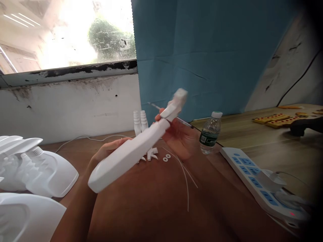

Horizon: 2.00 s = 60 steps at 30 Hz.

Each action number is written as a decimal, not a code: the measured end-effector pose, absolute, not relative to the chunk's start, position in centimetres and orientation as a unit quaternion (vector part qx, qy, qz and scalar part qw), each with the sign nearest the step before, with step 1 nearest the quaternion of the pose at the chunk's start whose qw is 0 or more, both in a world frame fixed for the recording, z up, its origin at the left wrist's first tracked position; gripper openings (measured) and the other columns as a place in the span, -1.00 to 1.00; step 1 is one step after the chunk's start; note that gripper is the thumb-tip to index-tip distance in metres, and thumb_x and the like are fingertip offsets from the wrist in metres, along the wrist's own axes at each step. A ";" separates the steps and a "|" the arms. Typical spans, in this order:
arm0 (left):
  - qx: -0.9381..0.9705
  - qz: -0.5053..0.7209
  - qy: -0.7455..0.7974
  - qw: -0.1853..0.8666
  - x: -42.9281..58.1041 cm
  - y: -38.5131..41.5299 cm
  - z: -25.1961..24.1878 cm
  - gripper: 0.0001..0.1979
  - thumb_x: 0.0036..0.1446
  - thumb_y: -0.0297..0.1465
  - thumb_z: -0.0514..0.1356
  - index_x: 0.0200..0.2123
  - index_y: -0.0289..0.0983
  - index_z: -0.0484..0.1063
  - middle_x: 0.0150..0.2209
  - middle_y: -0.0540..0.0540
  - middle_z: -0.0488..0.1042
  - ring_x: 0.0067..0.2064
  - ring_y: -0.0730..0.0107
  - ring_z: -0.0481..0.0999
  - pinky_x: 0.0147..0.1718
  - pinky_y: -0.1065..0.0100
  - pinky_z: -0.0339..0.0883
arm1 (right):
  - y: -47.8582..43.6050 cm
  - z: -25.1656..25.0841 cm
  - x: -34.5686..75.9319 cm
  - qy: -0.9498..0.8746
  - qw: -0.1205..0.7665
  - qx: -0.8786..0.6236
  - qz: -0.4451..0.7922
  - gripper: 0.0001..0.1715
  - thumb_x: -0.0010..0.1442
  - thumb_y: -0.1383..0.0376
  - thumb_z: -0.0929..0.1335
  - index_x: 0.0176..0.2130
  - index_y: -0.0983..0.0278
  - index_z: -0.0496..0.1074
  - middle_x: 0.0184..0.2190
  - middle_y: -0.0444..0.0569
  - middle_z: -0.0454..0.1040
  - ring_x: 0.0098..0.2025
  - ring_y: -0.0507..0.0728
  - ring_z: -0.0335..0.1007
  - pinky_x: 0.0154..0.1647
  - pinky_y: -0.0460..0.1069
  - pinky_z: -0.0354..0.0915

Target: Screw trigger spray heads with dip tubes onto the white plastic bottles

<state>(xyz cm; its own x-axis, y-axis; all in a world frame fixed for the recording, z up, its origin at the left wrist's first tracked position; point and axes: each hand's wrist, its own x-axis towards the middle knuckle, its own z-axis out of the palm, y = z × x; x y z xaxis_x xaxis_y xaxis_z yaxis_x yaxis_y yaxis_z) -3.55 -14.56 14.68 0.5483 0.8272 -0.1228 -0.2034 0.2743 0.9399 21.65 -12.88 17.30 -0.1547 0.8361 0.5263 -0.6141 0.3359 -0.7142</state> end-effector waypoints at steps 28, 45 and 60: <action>0.541 0.586 0.603 0.018 -2.4 -1.5 0.2 -0.49 0.09 -0.22 0.27 0.07 -0.26 0.28 -0.01 -0.25 0.34 0.07 -0.01 0.36 0.05 0.01 0.27 | -9.2 5.1 31.3 -0.278 0.491 -0.272 0.779 -0.79 0.07 0.28 0.47 -0.34 0.35 0.40 -0.45 -0.03 0.37 -0.56 -0.08 0.09 -0.73 -0.24 0.06; 0.589 0.570 0.568 0.073 -2.2 -1.3 -1.2 -0.48 0.11 -0.20 0.25 0.07 -0.28 0.22 0.03 -0.26 0.29 -0.23 0.28 0.48 -0.29 0.24 0.45 | -10.5 4.8 30.3 -0.374 0.580 -0.403 0.602 -0.29 -0.21 -0.04 0.57 -0.48 0.20 0.07 -0.71 -0.42 -0.07 -0.73 -0.18 -0.36 -0.82 -0.26 -0.35; 0.761 0.496 0.398 0.128 3.1 -12.9 0.6 -0.84 0.23 -0.36 0.13 -0.11 -0.20 0.32 -0.21 -0.09 0.38 -0.24 0.33 0.39 -0.20 0.29 0.32 | -9.1 2.9 29.6 -0.475 0.613 -0.411 0.479 -0.52 -0.08 0.03 0.53 -0.24 0.24 0.45 -0.58 -0.22 0.32 -0.55 -0.03 0.21 -0.63 -0.17 0.13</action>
<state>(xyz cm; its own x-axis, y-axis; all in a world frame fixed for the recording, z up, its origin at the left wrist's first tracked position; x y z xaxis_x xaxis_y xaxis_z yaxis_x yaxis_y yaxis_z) 3.13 -12.94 0.58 0.1923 0.7321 0.6534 0.4792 -0.6512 0.5886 29.58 -9.10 2.87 0.0892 0.9781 0.1880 -0.1964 0.2023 -0.9594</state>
